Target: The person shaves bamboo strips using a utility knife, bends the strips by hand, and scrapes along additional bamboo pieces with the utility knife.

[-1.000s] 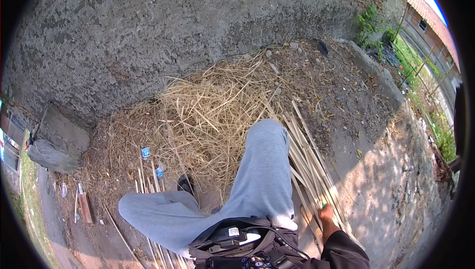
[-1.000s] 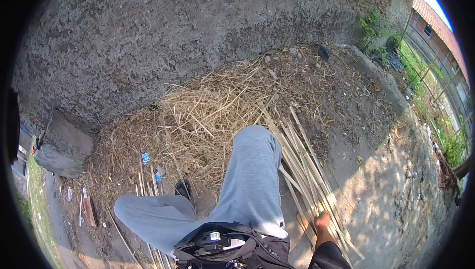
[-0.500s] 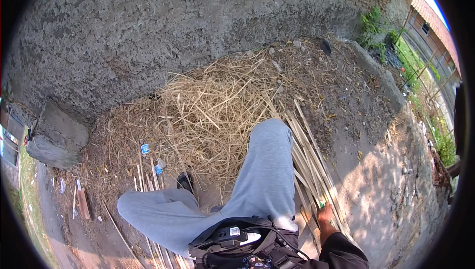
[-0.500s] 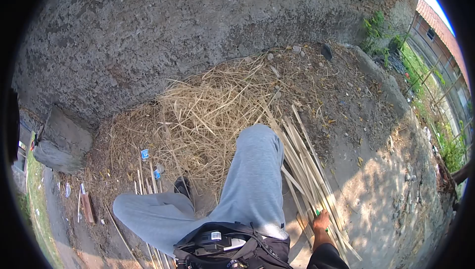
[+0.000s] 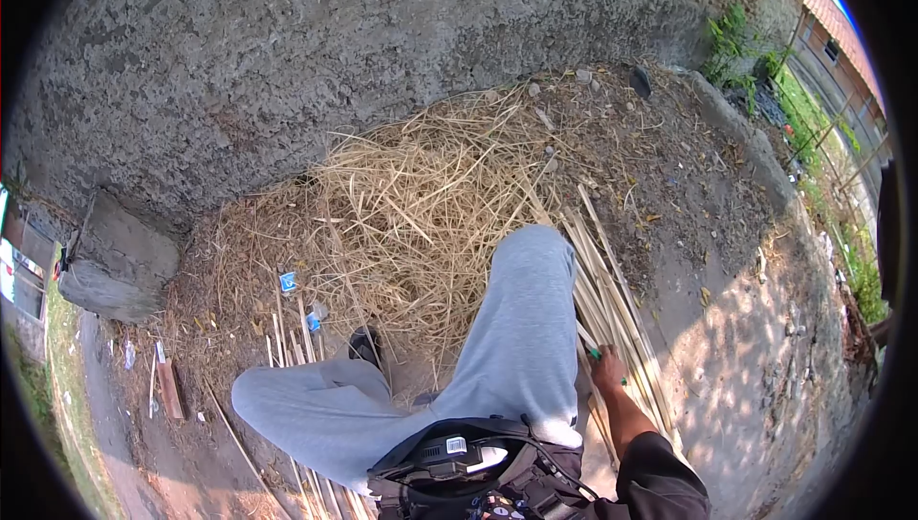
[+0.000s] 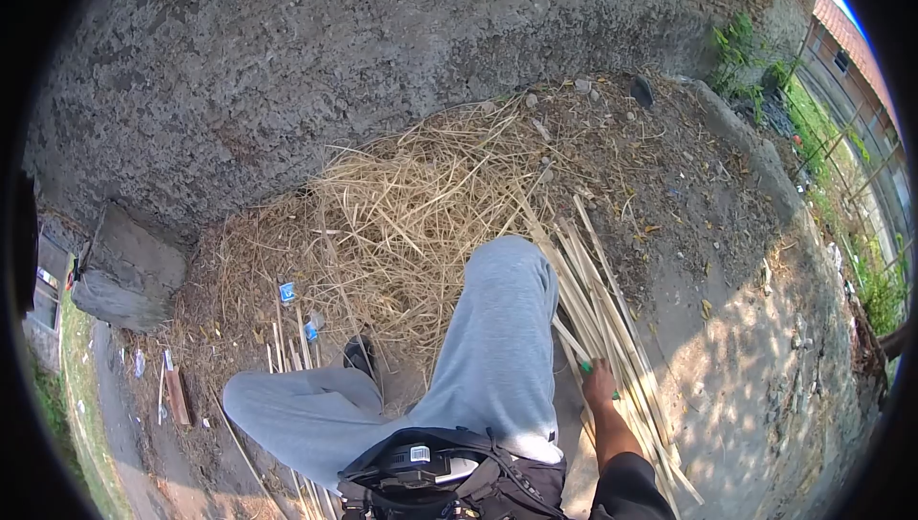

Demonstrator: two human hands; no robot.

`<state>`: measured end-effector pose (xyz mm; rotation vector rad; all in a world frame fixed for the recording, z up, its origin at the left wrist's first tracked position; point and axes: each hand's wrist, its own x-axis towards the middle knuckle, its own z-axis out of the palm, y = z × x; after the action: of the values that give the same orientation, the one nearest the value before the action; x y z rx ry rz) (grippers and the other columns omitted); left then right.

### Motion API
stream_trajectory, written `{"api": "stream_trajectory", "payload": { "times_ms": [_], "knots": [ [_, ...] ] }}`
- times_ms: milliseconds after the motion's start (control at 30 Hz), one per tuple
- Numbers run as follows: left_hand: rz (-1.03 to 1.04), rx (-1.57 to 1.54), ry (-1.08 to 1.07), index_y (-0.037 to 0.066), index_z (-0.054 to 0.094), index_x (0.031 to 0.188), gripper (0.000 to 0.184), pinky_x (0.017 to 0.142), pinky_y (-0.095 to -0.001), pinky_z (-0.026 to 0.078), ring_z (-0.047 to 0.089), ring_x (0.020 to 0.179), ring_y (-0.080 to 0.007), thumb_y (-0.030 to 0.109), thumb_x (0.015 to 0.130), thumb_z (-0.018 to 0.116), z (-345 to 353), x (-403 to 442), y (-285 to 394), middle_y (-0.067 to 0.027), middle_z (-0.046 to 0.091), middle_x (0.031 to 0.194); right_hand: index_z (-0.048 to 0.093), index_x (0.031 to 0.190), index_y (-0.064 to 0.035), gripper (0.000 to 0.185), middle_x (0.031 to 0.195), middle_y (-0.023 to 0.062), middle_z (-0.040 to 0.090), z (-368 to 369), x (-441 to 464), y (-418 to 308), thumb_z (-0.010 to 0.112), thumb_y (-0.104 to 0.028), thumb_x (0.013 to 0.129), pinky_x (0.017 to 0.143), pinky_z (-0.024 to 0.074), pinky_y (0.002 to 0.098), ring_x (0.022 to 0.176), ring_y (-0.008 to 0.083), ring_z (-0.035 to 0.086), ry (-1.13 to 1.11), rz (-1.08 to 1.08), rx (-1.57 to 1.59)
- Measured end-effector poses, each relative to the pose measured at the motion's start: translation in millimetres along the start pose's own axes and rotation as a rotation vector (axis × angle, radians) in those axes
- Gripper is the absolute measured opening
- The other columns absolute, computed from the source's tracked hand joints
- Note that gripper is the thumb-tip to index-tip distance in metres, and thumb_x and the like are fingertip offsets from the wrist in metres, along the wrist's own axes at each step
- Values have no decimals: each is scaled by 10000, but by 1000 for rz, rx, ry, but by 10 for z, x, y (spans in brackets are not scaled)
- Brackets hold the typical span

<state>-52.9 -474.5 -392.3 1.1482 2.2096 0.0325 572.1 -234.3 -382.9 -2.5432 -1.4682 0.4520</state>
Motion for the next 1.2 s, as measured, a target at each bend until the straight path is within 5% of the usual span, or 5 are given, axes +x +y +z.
{"api": "stream_trajectory", "payload": {
  "times_ms": [600,800,933,1100,1200],
  "knots": [
    [-25,-11,3,69,663,970,269,707,-463,514,653,821,-324,295,888,541,51,-98,-55,-175,686,871,647,1023,-34,298,1134,140,601,170,492,-246,627,-299,888,823,524,469,993,355,642,-97,58,-121],
    [-32,-39,12,73,663,968,272,711,-464,513,654,824,-320,302,887,541,136,-60,-60,-173,688,874,647,998,-50,195,1163,208,588,-281,449,-238,582,-172,861,793,515,484,997,388,636,-157,83,-31],
    [-32,-52,11,76,663,966,274,713,-465,513,655,826,-317,307,886,541,199,-46,-73,-171,689,876,650,881,-55,139,830,183,680,-378,509,100,561,-159,854,766,510,460,886,403,650,-252,-92,106],
    [-20,-60,24,79,663,963,276,716,-467,512,656,829,-314,313,884,540,212,1,-154,-169,691,878,673,866,-24,95,718,68,677,-1191,372,-67,602,-83,840,682,491,338,729,141,623,-323,-145,401],
    [-7,-60,32,81,663,962,277,718,-467,512,657,831,-312,317,884,540,232,-2,-222,-168,692,880,669,859,-32,90,694,10,631,-1778,362,-209,620,-106,849,614,444,280,667,115,561,-379,-82,376]
  ]
}}
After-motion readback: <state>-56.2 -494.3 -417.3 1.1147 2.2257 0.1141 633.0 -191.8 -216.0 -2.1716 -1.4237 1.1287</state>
